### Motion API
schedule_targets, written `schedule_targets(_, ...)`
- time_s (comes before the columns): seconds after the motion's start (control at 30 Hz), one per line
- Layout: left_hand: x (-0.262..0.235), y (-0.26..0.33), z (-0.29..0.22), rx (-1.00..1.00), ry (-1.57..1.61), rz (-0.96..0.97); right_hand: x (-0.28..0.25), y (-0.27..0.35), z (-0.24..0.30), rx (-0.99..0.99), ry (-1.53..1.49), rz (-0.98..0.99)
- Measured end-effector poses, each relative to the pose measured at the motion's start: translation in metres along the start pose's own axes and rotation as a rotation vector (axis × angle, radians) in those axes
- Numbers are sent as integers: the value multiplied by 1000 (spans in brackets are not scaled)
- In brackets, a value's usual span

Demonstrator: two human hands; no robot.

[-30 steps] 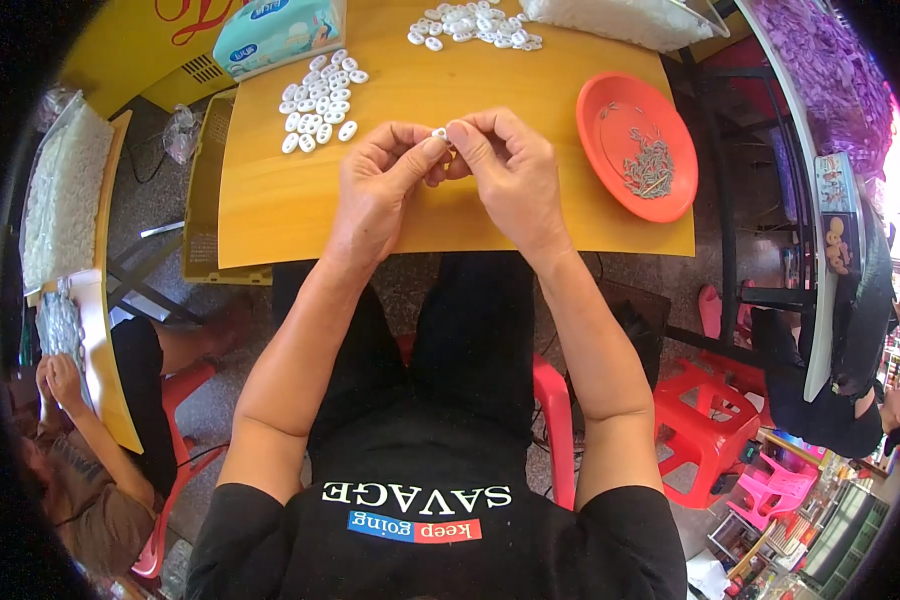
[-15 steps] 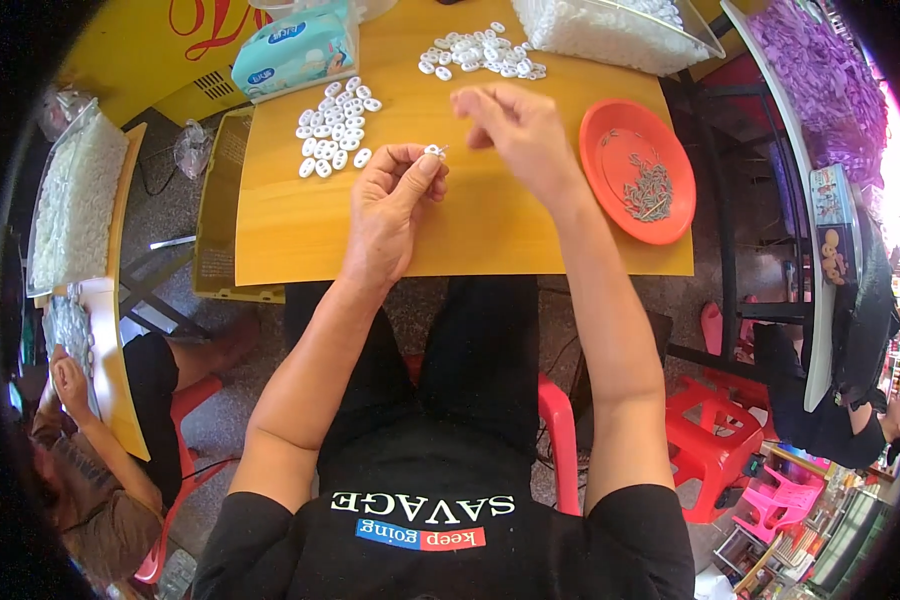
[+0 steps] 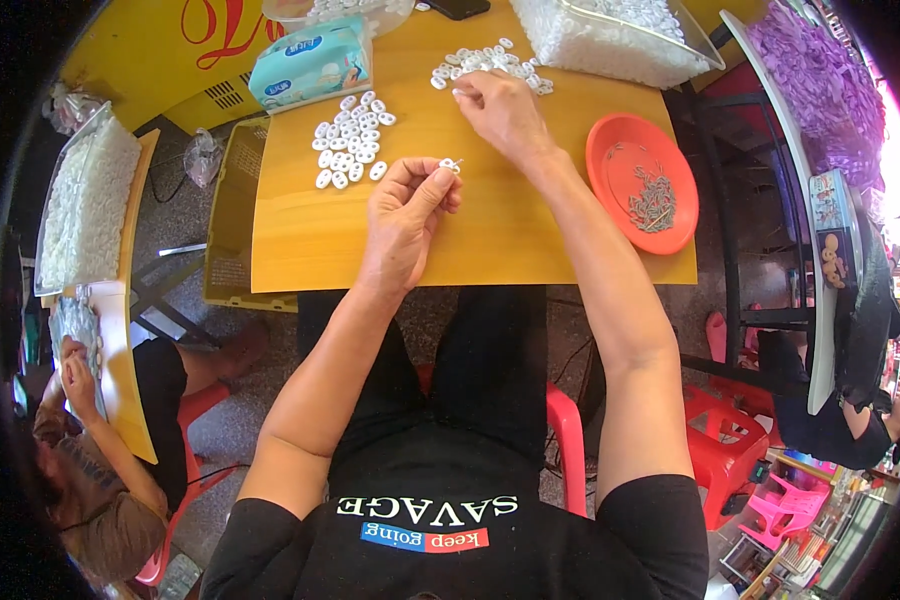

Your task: Assembling small plastic components by manually inserting metal pins.

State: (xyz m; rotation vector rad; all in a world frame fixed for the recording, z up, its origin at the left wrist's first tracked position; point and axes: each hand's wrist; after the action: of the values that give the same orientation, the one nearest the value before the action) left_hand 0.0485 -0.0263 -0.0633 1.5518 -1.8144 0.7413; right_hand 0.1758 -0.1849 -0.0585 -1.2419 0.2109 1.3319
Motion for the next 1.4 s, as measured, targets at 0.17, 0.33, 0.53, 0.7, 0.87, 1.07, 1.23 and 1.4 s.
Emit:
schedule_targets(0.17,-1,0,-4,-18,-1,6,-27,26,23,415,-388,150)
schedule_targets(0.33,1,-1,-3,-3,17,4,-50,52,48,600,-805,181)
schedule_targets(0.53,2,-1,-3,3,-42,28,-55,65,55,542,-905,175)
schedule_targets(0.7,1,0,-2,-1,-20,9,-58,68,61,436,-753,139)
schedule_targets(0.87,0,-2,-1,-1,-15,15,-65,76,56,420,-649,147)
schedule_targets(1.07,2,0,0,8,-92,57,-70,88,66,464,-478,127)
schedule_targets(1.23,2,0,0,11,-67,28,-69,80,73,607,-686,-15)
schedule_targets(1.4,0,0,2,23,-99,30,-54,75,87,722,-1077,-159)
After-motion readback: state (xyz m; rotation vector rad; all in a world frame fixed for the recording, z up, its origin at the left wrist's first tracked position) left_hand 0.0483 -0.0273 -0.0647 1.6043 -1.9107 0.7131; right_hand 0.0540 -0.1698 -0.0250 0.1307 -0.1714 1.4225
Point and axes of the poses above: each hand's wrist, its own y-axis away from the middle knuckle, its own x-axis out of the palm, z = x × y, and after that the axes turned 8 degrees about y, right-handed
